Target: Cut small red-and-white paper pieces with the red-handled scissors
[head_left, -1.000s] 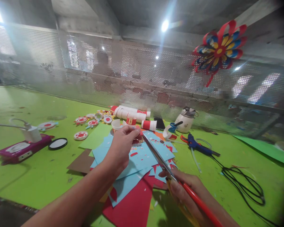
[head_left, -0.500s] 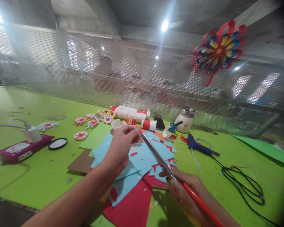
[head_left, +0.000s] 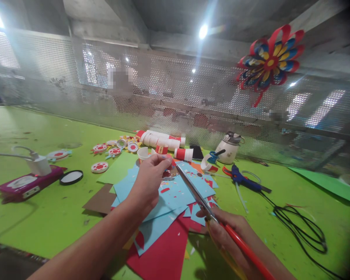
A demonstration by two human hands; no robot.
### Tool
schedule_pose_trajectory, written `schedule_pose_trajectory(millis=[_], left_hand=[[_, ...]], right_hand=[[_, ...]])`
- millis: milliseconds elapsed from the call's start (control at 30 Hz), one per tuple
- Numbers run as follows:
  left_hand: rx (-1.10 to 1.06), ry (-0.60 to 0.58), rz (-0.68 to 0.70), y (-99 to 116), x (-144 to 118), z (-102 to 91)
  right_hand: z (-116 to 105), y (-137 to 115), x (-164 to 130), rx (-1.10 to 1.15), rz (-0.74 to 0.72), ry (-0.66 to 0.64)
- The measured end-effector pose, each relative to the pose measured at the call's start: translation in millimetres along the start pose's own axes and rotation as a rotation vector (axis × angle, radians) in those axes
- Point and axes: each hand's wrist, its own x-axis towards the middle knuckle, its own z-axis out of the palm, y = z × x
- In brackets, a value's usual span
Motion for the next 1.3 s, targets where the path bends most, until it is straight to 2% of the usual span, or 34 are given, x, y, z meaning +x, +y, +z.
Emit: schedule_pose_trajectory(millis=[400, 667, 1133, 1300], left_hand=[[-0.053, -0.006, -0.056, 1.7, -3.5, 3.9], [-0.057, -0.019, -0.057, 0.5, -3.3, 3.5], [-0.016, -0.026, -0.030, -2.0, -2.4, 3.3], [-0.030, -0.030, -0.023, -1.4, -4.2, 4.2]], right_hand=[[0.7, -0.1, -0.3, 0.029, 0.000, -0.033], [0.5, -1.9, 0.0, 0.036, 0.020, -0.048], [0.5, -0.4, 0.4, 0.000, 0.009, -0.004], [1.8, 1.7, -0.4, 0.031, 0.024, -0.045]])
